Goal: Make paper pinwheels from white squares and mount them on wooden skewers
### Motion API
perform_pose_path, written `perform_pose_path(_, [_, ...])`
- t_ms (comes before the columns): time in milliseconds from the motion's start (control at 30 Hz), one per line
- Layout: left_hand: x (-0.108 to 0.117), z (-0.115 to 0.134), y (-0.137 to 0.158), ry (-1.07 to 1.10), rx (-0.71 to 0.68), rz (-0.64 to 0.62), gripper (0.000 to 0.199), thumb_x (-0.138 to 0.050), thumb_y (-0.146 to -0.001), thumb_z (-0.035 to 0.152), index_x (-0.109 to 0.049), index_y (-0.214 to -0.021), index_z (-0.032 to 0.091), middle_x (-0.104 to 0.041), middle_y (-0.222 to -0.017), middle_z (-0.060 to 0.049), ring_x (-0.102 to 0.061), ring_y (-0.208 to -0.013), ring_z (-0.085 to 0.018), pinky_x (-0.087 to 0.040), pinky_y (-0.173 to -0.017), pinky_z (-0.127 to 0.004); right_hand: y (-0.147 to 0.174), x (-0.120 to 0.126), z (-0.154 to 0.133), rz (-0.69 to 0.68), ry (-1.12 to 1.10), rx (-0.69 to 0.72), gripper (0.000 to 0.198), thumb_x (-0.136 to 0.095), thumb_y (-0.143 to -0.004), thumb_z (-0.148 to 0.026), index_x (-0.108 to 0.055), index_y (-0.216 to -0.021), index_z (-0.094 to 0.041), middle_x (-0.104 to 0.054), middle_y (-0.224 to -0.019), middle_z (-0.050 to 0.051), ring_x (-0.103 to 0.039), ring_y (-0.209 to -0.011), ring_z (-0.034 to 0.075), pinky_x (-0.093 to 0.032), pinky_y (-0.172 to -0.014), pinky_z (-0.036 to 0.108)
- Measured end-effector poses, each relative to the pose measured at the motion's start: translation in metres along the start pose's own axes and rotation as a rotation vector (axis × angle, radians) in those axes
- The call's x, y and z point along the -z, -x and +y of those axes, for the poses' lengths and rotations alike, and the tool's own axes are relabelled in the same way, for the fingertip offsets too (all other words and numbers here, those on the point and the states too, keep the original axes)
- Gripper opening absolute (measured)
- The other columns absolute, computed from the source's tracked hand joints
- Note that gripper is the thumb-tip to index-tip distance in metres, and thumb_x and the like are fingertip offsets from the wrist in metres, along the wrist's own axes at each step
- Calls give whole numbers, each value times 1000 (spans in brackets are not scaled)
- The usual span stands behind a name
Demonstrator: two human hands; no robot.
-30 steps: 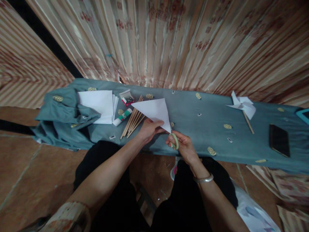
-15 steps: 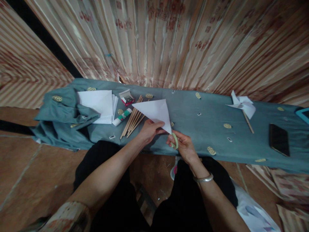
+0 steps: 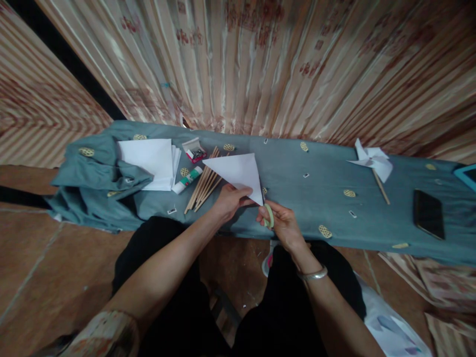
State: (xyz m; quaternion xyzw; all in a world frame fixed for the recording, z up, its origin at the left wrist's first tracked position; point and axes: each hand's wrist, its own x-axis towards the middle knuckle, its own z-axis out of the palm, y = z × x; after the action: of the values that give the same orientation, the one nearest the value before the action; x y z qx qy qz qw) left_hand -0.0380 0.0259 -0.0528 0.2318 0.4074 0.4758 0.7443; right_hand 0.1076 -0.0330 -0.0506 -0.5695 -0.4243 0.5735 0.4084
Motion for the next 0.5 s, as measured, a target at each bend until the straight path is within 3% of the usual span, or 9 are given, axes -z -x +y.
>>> perform_pose_path(133, [2, -1, -1, -31, -8, 15, 23, -73, -60, 10, -68, -82, 7, -73, -82, -8, -69, -72, -18, -61, -78, -40, -6, 20, 5, 148, 253, 77, 58, -65, -71, -65, -70, -101, -15, -68, -63, 3, -59, -54, 16, -42, -50, 26])
perform_pose_path(200, [3, -1, -2, -56, -7, 36, 23, -73, -59, 10, -67, -81, 8, -73, -84, -8, -69, -72, -18, -62, -73, -37, -8, 37, 4, 333, 588, 137, 51, -67, -76, -55, -68, -108, -15, -70, -68, 4, -65, -64, 20, -46, -60, 28])
perform_pose_path(300, [5, -2, -2, -101, 3, 51, 26, -74, -57, 11, -66, -82, 9, -73, -83, -8, -68, -71, -18, -62, -68, -34, -9, 62, 2, 539, 1031, 109, 48, -66, -81, -39, -61, -119, -11, -73, -77, 10, -70, -75, 25, -47, -67, 30])
perform_pose_path(500, [9, -6, -2, -275, -13, -19, 31, -72, -59, 12, -63, -88, 11, -70, -76, -2, -64, -64, -13, -55, -56, -24, -8, 89, -2, 570, 1395, 17, 38, -58, -89, -33, -59, -119, -10, -72, -79, 14, -69, -73, 27, -45, -64, 32])
